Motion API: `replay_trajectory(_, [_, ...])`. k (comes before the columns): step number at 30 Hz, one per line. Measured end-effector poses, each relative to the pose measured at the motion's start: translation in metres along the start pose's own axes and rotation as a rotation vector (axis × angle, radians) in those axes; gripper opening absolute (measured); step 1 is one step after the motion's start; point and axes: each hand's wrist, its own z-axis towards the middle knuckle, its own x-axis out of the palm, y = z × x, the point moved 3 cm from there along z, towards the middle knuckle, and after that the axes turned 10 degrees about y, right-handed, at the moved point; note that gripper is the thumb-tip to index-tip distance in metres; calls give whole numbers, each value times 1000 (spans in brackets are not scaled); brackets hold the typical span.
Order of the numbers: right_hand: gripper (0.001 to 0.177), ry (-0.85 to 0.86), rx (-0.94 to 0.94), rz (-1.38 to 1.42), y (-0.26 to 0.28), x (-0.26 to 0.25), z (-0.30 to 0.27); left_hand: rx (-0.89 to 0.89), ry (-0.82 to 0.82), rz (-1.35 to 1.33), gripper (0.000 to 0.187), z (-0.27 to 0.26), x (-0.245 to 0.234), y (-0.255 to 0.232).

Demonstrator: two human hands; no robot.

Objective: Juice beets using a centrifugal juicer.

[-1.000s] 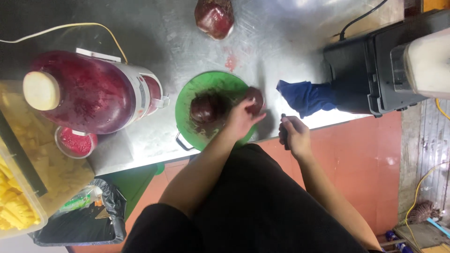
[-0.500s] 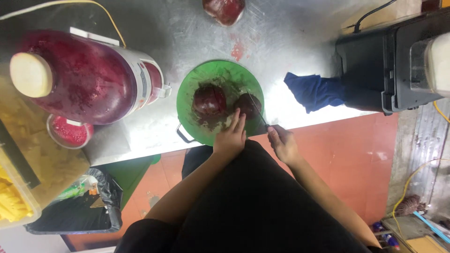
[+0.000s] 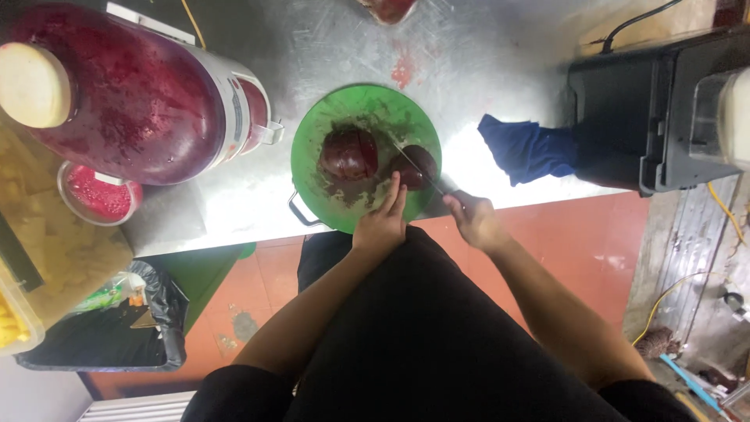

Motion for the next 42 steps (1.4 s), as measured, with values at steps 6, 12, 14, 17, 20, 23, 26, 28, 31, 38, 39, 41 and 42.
replay_trajectory(6, [30,70,18,54,6,9,-10,-33,70,-62,59,-6,-8,7])
replay_trajectory(12, [33,15,-27,88,8,18,5,-37,127,-99,49,-14,-9,13])
replay_trajectory(14, [34,2,-77,95,0,18,3,-21,118,-126,49,-12,-23,9])
replay_trajectory(17, [36,-35,-26,226,-21,7,12,-23,51,-183,46,-12,-33,18])
replay_trajectory(20, [30,-203,3,155,-13,-23,32,-63,-41,-277,40,-35,-46,30])
replay_trajectory(23, [16,-381,-184,-195,-13,-42,60,-146,-141,-369,35,-58,-62,53])
replay_trajectory(26, [29,-428,-246,-480,6,-49,71,-346,-265,-563,32,-78,-73,88])
replay_trajectory(28, [50,-454,-227,-615,35,-52,71,-474,-348,-716,29,-90,-80,119])
replay_trajectory(31, [78,-63,-460,-753,87,-44,76,-524,-601,-934,27,-92,-97,175])
replay_trajectory(38, [89,360,-295,-960,99,-25,93,-728,-735,-1775,35,-62,-98,289])
replay_trajectory(39, [91,350,-248,-991,93,-24,93,-729,-786,-1917,41,-57,-83,308])
replay_trajectory(41, [92,291,-256,-965,80,-16,83,-751,-810,-1970,39,-56,-97,297])
replay_trajectory(42, [94,218,-261,-934,74,-15,82,-760,-827,-2018,36,-49,-107,293])
